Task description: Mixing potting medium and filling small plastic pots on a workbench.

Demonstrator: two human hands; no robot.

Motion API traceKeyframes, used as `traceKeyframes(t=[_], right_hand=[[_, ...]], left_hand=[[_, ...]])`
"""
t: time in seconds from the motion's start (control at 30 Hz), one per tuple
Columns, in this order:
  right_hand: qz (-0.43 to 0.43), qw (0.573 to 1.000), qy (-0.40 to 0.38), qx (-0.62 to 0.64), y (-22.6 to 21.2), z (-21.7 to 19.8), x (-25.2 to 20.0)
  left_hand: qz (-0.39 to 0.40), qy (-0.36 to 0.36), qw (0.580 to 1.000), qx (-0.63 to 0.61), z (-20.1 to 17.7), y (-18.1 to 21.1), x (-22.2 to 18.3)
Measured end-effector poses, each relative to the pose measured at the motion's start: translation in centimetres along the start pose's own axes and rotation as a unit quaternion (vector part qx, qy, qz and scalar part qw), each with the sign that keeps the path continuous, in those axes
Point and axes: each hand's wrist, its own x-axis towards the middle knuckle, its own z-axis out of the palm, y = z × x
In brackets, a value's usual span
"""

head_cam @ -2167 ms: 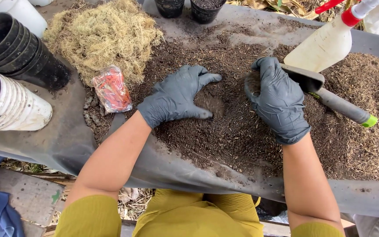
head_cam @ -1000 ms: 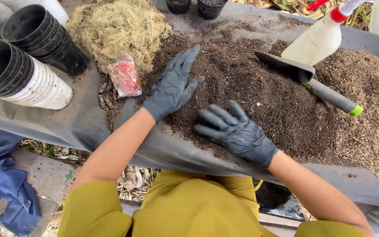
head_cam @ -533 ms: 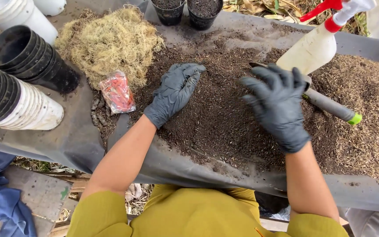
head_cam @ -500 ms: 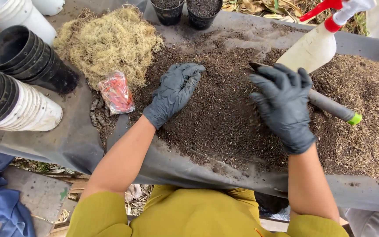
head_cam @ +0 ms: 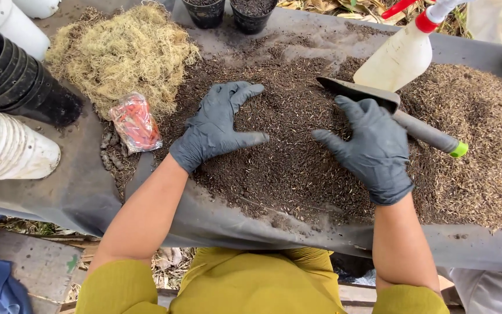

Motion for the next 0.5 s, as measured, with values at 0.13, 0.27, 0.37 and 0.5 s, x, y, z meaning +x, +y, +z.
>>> traceKeyframes(t=[0.13,0.27,0.37,0.5], right_hand=[[0.023,0.999,-0.023,0.006,-0.3,3.6,0.7],[0.014,0.997,-0.028,0.064,0.0,7.0,3.2],[-0.045,0.991,0.004,0.127,-0.7,6.3,4.7],[-0.126,0.961,0.078,0.232,-2.2,2.6,4.2]], left_hand=[[-0.066,-0.004,0.997,0.034,1.9,0.7,0.8],[-0.024,-0.029,0.999,0.008,4.0,-0.4,2.1],[-0.009,-0.013,0.997,-0.077,4.1,-0.2,3.2],[-0.012,0.043,0.983,-0.179,-0.2,3.2,2.9]])
